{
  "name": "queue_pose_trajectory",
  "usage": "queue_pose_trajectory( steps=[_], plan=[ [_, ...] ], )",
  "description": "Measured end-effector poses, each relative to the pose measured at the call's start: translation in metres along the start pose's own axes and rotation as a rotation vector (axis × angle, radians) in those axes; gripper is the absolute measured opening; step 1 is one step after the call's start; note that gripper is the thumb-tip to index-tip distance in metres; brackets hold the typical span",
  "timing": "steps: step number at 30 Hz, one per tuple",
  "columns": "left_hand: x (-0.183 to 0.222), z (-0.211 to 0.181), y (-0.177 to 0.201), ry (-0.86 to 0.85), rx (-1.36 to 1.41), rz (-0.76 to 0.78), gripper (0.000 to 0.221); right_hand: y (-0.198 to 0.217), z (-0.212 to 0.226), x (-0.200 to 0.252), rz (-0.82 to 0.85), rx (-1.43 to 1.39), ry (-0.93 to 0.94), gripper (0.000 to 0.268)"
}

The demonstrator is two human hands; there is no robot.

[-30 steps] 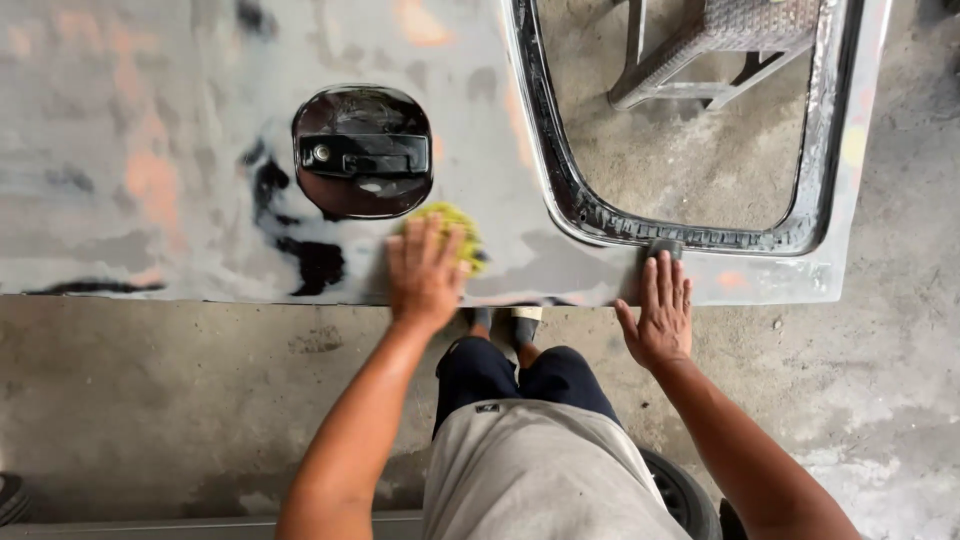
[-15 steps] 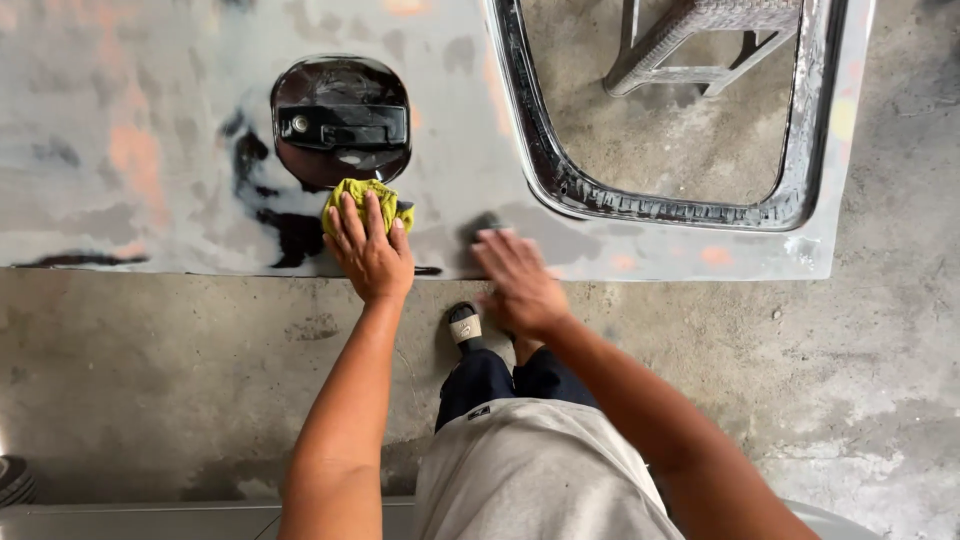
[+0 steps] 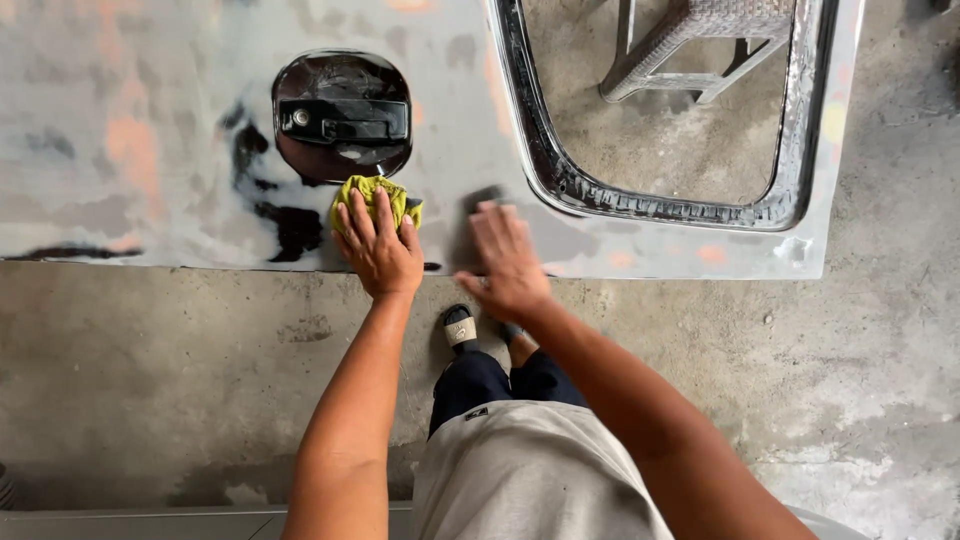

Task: The person scrubs a large, detached car door panel with a black sponge and a yellow cloth. They dip the sponge into a green bucket of water to wet it and continue scrubbing the surface, including the edges and the area around the door handle.

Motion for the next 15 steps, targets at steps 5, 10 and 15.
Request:
queue_pose_trajectory(
  steps=[5, 10, 15],
  plan=[
    [0.001, 0.001, 0.000, 0.005, 0.034, 0.022, 0.059, -0.029, -0.022, 0.013, -0.106, -0.003, 0.178, 0.087],
    [0.006, -0.005, -0.024, 0.002, -0.036, 0.075, 0.059, -0.044, -0.198, 0.078, -0.172, -0.120, -0.399, 0.089],
    [0.031, -0.129, -0.040, -0.367, 0.031, 0.260, 0.060, -0.070, -0.260, 0.082, -0.450, -0.086, -0.567, 0.089]
  ],
)
Point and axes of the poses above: each hand's wrist, its own x-axis away from the middle knuckle, its own y-axis out of the back of the hand, z = x × y, the point moved 9 cm from there along -x, towards the middle knuckle, and after that the axes turned 6 degrees about -y, right-handed, at the moved point
